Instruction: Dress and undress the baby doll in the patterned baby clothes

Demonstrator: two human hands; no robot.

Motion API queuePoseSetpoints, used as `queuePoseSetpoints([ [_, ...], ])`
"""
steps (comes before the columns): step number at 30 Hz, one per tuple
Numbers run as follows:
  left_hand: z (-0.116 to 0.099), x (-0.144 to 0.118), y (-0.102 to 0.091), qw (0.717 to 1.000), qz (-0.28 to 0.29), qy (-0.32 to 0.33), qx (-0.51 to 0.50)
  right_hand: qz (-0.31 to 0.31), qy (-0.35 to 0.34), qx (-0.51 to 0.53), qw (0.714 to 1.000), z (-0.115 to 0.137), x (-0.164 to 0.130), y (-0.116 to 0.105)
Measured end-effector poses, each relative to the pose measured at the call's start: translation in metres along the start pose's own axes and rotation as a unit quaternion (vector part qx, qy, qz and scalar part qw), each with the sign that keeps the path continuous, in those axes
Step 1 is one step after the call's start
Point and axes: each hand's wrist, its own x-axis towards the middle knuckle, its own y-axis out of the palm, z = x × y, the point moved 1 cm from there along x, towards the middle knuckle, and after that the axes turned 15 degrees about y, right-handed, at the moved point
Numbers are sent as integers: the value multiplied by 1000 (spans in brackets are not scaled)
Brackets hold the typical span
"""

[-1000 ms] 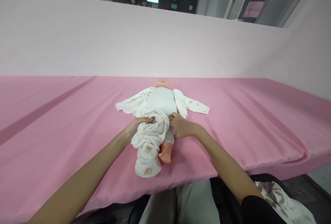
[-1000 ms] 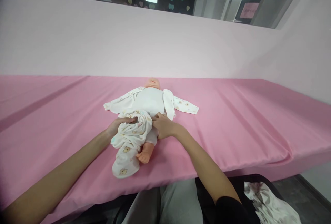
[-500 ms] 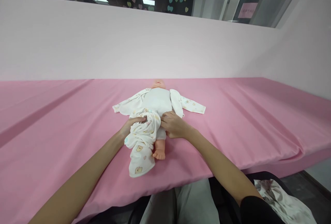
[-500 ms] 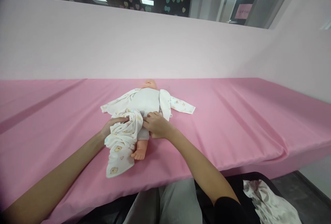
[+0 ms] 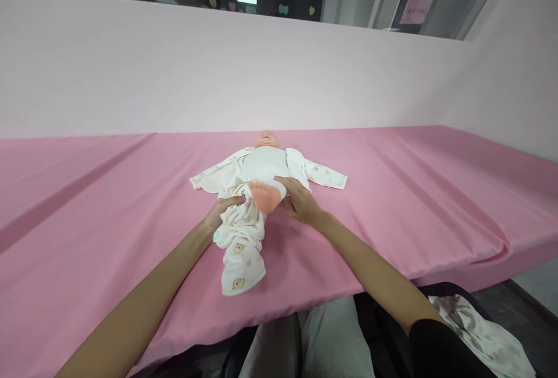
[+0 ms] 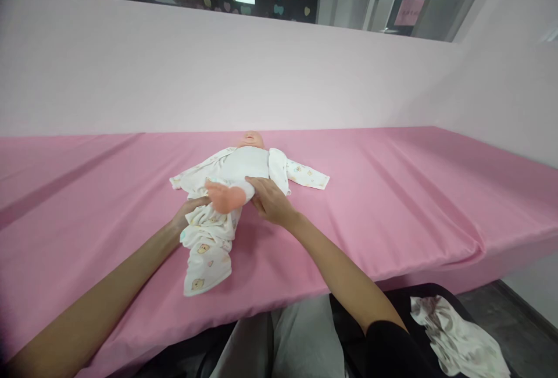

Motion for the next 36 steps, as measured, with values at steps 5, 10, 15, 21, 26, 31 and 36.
queuePoseSetpoints([
  [5, -9, -5, 11, 995, 17, 77, 53, -59, 153, 74, 984, -2, 3, 1],
  [10, -27, -17, 18, 898, 140, 286, 304, -58, 199, 79, 975, -7, 5, 6],
  [15, -26, -25, 9, 762, 94, 435, 470, -7, 89, -15, 996, -4, 2, 13],
  [21, -19, -22, -5, 705, -17, 522, 480, 26, 18, -50, 998, -2, -1, 16],
  [26, -11, -15, -11, 692, -25, 554, 462, 36, 0, -86, 996, -1, -2, 17],
  [31, -26, -21, -2, 672, -27, 603, 429, 42, -1, -84, 996, -2, -2, 23],
  [36, -33, -27, 8, 711, -59, 567, 411, 24, -9, -19, 999, 0, -2, 23],
])
